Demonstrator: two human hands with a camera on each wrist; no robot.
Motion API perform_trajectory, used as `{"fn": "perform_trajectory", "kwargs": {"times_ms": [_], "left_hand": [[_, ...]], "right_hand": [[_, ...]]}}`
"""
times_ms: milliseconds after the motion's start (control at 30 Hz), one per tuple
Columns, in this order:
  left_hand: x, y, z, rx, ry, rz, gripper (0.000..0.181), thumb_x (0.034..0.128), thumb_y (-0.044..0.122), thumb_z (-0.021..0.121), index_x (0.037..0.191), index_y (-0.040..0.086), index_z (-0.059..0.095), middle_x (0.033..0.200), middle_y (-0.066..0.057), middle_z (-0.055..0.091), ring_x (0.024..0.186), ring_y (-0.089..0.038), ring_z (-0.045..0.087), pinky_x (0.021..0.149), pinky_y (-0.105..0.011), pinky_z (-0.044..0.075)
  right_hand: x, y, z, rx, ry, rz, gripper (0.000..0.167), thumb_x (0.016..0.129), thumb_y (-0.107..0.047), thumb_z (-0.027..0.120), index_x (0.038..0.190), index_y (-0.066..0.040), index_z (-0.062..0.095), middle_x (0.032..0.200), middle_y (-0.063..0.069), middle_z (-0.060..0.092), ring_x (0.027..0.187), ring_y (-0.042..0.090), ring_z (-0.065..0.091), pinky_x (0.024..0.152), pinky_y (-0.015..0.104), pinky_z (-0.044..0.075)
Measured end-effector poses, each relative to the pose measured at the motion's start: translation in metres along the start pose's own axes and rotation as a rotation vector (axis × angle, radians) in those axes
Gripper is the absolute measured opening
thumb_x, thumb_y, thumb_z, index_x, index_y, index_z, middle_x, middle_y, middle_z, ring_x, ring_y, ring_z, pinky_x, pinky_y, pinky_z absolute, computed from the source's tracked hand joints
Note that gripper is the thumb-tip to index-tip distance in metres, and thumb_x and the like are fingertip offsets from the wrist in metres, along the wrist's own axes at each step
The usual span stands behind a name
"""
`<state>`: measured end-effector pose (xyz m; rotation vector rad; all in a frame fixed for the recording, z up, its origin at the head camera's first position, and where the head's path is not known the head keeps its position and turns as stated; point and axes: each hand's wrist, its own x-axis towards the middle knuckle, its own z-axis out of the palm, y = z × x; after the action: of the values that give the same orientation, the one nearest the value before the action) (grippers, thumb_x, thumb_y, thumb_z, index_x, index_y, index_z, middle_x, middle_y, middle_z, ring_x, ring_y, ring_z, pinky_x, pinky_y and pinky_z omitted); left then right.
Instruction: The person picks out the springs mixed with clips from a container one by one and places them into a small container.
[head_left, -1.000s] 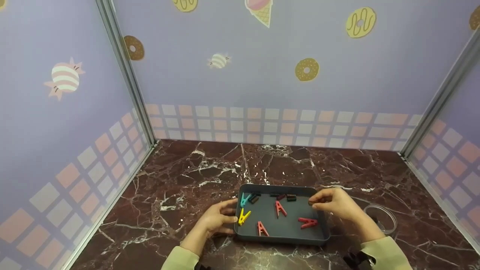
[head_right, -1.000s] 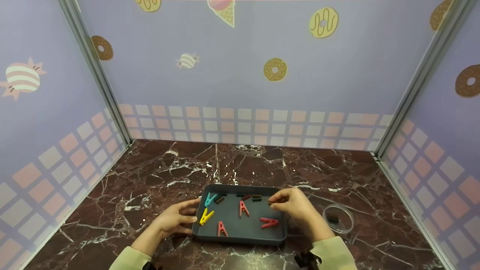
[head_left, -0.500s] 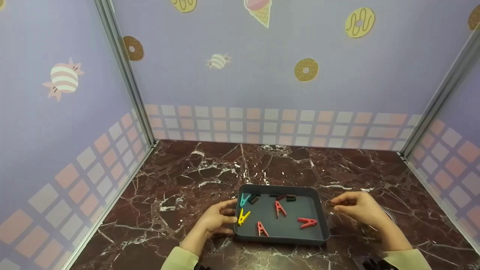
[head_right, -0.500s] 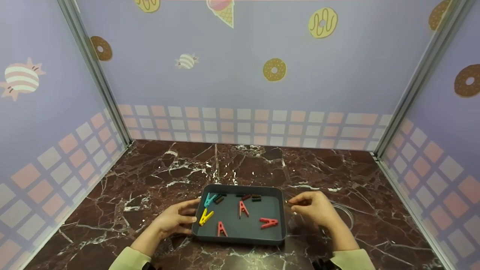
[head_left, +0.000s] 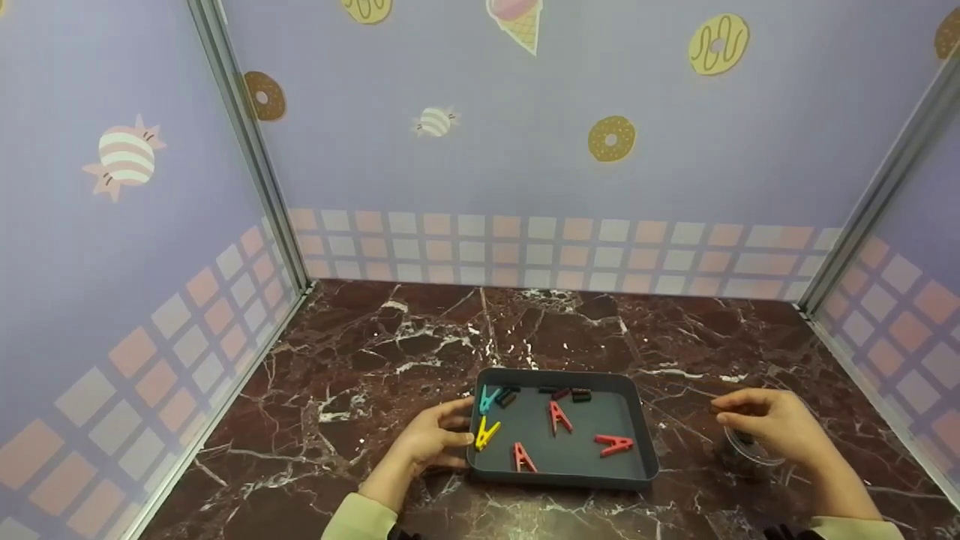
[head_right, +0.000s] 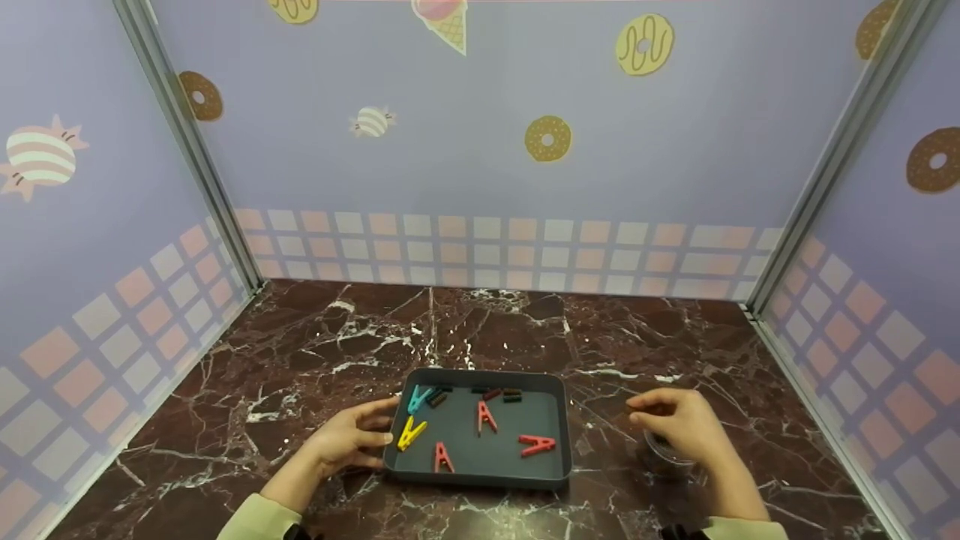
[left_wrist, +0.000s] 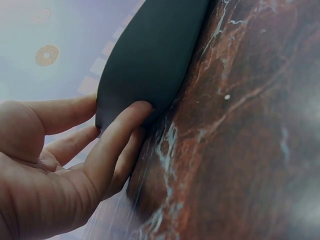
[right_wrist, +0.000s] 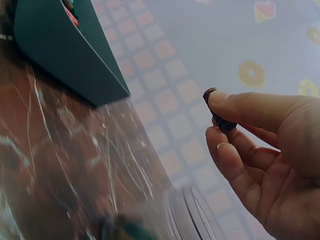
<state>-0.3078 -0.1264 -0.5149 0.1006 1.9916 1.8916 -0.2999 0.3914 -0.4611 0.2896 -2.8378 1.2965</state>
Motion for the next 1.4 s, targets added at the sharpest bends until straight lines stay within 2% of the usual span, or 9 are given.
{"fn": "perform_trajectory", "kwargs": {"times_ms": [33,133,167,267,333,633,900,1400], "left_hand": [[0.0,0.0,0.0,0.0,-0.001,-0.001,0.07,0.0945,-0.004,0.067,0.158,0.005,0.039,0.146,-0.031,0.052,0.108,-0.031,0.071,0.079,-0.051,0.064],[-0.001,0.0,0.0,-0.001,-0.004,-0.003,0.07,0.0947,-0.003,0.067,0.158,0.005,0.039,0.146,-0.031,0.052,0.109,-0.031,0.071,0.078,-0.05,0.064],[-0.001,0.0,0.0,0.002,-0.004,-0.003,0.07,0.0948,-0.003,0.067,0.158,0.005,0.039,0.146,-0.031,0.052,0.109,-0.031,0.071,0.078,-0.05,0.064],[-0.001,0.001,-0.001,0.006,-0.003,-0.002,0.069,0.0951,-0.004,0.066,0.158,0.004,0.038,0.146,-0.031,0.052,0.11,-0.031,0.071,0.078,-0.049,0.065],[-0.001,0.001,-0.001,0.011,0.0,-0.005,0.069,0.0952,-0.004,0.066,0.158,0.004,0.039,0.145,-0.031,0.052,0.11,-0.031,0.07,0.077,-0.049,0.065],[-0.001,0.002,-0.001,0.01,0.004,-0.002,0.07,0.0947,-0.004,0.067,0.158,0.004,0.039,0.146,-0.032,0.052,0.109,-0.032,0.071,0.077,-0.05,0.065],[-0.002,0.0,-0.002,0.037,0.008,0.016,0.07,0.0951,-0.002,0.068,0.158,0.004,0.039,0.149,-0.034,0.048,0.117,-0.037,0.067,0.077,-0.051,0.064],[-0.002,0.001,0.0,0.018,0.011,0.011,0.068,0.0951,-0.003,0.066,0.157,0.005,0.041,0.145,-0.031,0.053,0.11,-0.031,0.07,0.078,-0.052,0.064]], "right_hand": [[-0.002,0.002,-0.003,0.0,0.002,0.018,0.034,0.094,-0.027,0.076,0.119,-0.003,0.075,0.108,0.008,0.079,0.066,0.008,0.061,0.054,0.025,0.051],[-0.007,0.009,-0.009,0.026,-0.003,0.072,0.038,0.094,-0.029,0.076,0.121,-0.003,0.074,0.104,0.001,0.079,0.074,0.011,0.067,0.061,0.029,0.057],[-0.009,0.012,-0.011,0.033,-0.005,0.079,0.039,0.094,-0.03,0.076,0.122,-0.003,0.074,0.104,0.0,0.079,0.081,0.012,0.07,0.066,0.029,0.059],[-0.012,0.02,-0.016,0.051,-0.002,0.105,0.04,0.094,-0.029,0.077,0.123,-0.002,0.073,0.103,-0.001,0.079,0.085,0.012,0.072,0.071,0.031,0.062],[-0.013,0.026,-0.018,0.027,0.002,0.107,0.039,0.094,-0.028,0.076,0.122,-0.001,0.074,0.103,-0.002,0.079,0.087,0.011,0.073,0.073,0.03,0.062],[-0.017,0.036,-0.02,-0.091,0.02,0.149,0.036,0.092,-0.029,0.078,0.117,-0.003,0.076,0.103,0.007,0.078,0.079,0.011,0.068,0.063,0.026,0.055],[-0.017,0.036,-0.019,-0.087,-0.011,0.158,0.038,0.094,-0.028,0.076,0.12,0.0,0.074,0.104,0.011,0.077,0.078,0.014,0.069,0.063,0.029,0.058],[-0.019,0.035,-0.018,-0.101,-0.029,0.141,0.033,0.095,-0.026,0.074,0.118,-0.002,0.075,0.103,0.011,0.077,0.076,0.007,0.066,0.064,0.026,0.057]]}}
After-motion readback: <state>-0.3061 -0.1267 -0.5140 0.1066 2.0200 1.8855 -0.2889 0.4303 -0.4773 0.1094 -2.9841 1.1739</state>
